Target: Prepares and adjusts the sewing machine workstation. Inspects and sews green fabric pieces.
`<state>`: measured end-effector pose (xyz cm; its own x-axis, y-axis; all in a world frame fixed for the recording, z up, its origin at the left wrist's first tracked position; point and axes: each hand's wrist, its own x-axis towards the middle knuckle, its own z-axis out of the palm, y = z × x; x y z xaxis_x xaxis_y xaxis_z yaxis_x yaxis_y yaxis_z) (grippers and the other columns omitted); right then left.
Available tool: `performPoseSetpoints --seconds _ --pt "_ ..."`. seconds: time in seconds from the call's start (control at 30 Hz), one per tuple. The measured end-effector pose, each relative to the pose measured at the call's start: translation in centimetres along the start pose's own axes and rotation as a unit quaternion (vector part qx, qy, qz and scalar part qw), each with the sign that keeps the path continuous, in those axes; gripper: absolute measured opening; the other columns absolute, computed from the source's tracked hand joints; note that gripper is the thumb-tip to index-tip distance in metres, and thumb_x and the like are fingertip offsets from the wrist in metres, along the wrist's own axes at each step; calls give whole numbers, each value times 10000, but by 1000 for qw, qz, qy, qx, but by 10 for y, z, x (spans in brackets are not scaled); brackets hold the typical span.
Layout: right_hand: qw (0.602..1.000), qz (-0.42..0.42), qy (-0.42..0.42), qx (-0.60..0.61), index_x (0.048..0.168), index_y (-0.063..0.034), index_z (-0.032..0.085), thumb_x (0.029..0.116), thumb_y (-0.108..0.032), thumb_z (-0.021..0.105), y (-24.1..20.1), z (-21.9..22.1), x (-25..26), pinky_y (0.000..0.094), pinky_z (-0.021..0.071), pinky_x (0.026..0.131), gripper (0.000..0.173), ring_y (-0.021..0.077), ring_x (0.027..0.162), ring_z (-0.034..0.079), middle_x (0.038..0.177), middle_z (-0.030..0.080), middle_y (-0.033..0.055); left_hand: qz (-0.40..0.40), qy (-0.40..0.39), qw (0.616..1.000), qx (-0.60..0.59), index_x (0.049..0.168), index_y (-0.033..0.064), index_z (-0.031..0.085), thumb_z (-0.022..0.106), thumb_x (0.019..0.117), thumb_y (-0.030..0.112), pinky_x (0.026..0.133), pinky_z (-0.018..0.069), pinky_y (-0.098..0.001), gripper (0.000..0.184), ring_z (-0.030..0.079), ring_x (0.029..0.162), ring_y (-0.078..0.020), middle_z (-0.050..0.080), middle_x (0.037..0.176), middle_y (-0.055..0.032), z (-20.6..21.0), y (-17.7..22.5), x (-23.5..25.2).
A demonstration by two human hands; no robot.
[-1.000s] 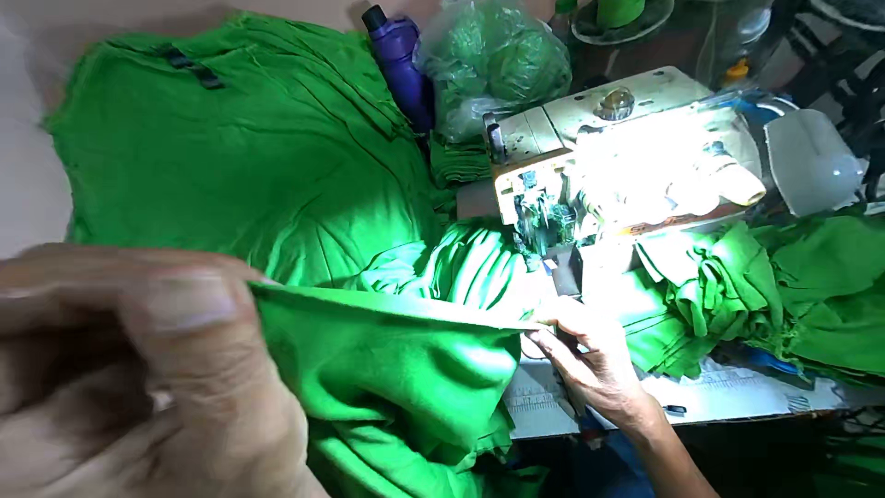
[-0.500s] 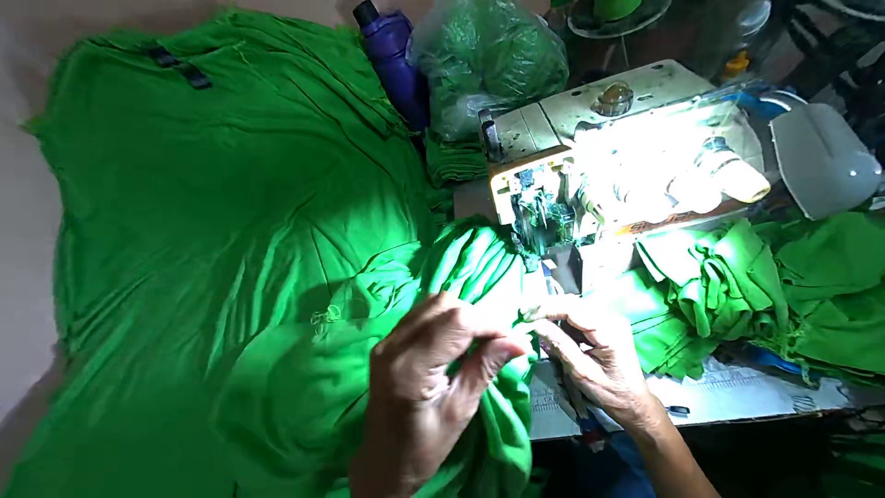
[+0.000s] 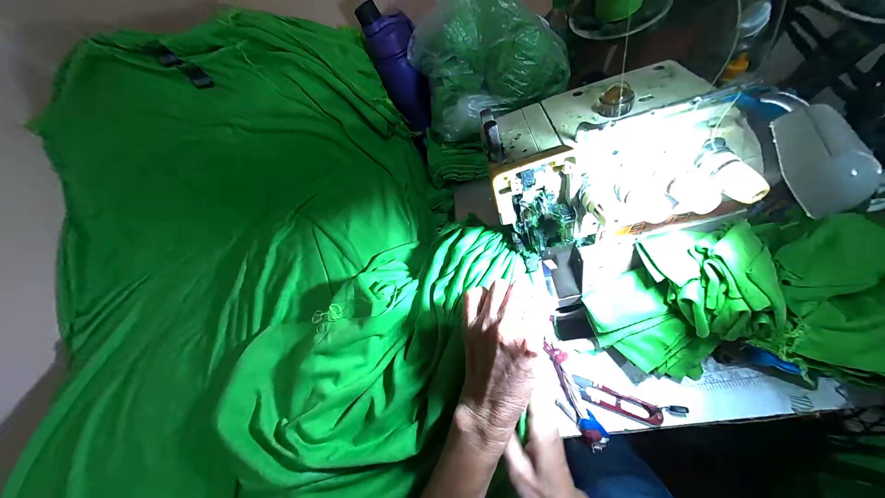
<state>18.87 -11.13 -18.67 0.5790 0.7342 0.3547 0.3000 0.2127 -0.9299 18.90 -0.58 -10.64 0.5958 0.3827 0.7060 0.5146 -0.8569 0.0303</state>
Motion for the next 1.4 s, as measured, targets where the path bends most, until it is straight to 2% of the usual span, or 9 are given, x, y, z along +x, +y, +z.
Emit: performPoseSetpoints --seconds 0.23,0.43,0.57,0.73,0.9,1.0,1.17,1.3,1.4 --pt "988 14 -150 -39 1050 167 687 901 -37 626 -14 -5 -17 469 516 978 260 417 1030 703 1041 716 306 -61 -1 998 32 1005 73 805 645 877 62 837 472 -424 205 668 921 -283 744 988 -104 0 20 -15" --pt "996 -46 -66 -24 1100 140 653 898 -140 641 7 5 -11 288 505 982 345 221 1045 697 1039 714 242 -109 -43 993 19 1225 115 751 585 981 165 1107 360 -570 299 609 1295 -288 675 1367 -54 13 13 -17" --pt "994 -9 -104 -24 1137 160 640 886 -74 617 0 1 -4 325 543 904 345 240 987 711 1017 715 238 -109 -66 992 17 1245 92 729 613 968 220 1104 278 -697 326 591 1312 -327 687 1331 -87 4 2 -14" --pt "993 -52 -104 -9 1266 194 562 906 -96 618 11 3 -1 279 496 1017 466 206 1123 683 1162 690 267 -134 -111 984 46 1472 201 578 562 996 284 1099 144 -803 483 311 1521 -390 452 1598 -58 11 -11 -21" --pt "977 -25 -197 -78 1288 211 565 952 -150 624 -7 -28 16 413 491 1043 496 371 1154 674 1226 665 325 -143 -152 978 -20 1461 142 584 623 923 174 1104 274 -737 540 340 1498 -422 455 1593 -83 3 -20 -15" --pt "976 -53 -202 -65 1228 88 659 978 -225 620 3 -45 34 382 559 947 402 256 1047 711 1128 719 209 -146 -194 967 -82 1480 148 562 667 891 196 1100 336 -669 601 307 1511 -407 450 1595 -85 0 -37 -1" --pt "975 -118 -147 -121 1129 0 736 997 -182 567 -6 -67 65 263 570 705 281 131 759 679 933 726 107 -121 -301 932 -162 1512 96 510 789 787 98 1220 211 -557 777 292 1522 -353 381 1633 -105 -16 -65 25" --pt "978 -159 -67 -121 1146 36 722 987 -113 579 -8 -63 78 229 550 675 261 122 748 655 984 707 161 -210 -242 938 -135 1526 66 468 667 843 -66 1051 486 -527 723 519 1360 -365 359 1622 -176 -28 -39 -1" --pt "967 -208 -95 -109 1330 45 622 979 -48 548 1 -54 82 284 569 810 371 186 955 673 1265 632 225 -242 -226 941 -66 1516 65 490 642 855 -50 857 579 -470 687 660 1133 -395 408 1567 -247 -48 -2 -29"
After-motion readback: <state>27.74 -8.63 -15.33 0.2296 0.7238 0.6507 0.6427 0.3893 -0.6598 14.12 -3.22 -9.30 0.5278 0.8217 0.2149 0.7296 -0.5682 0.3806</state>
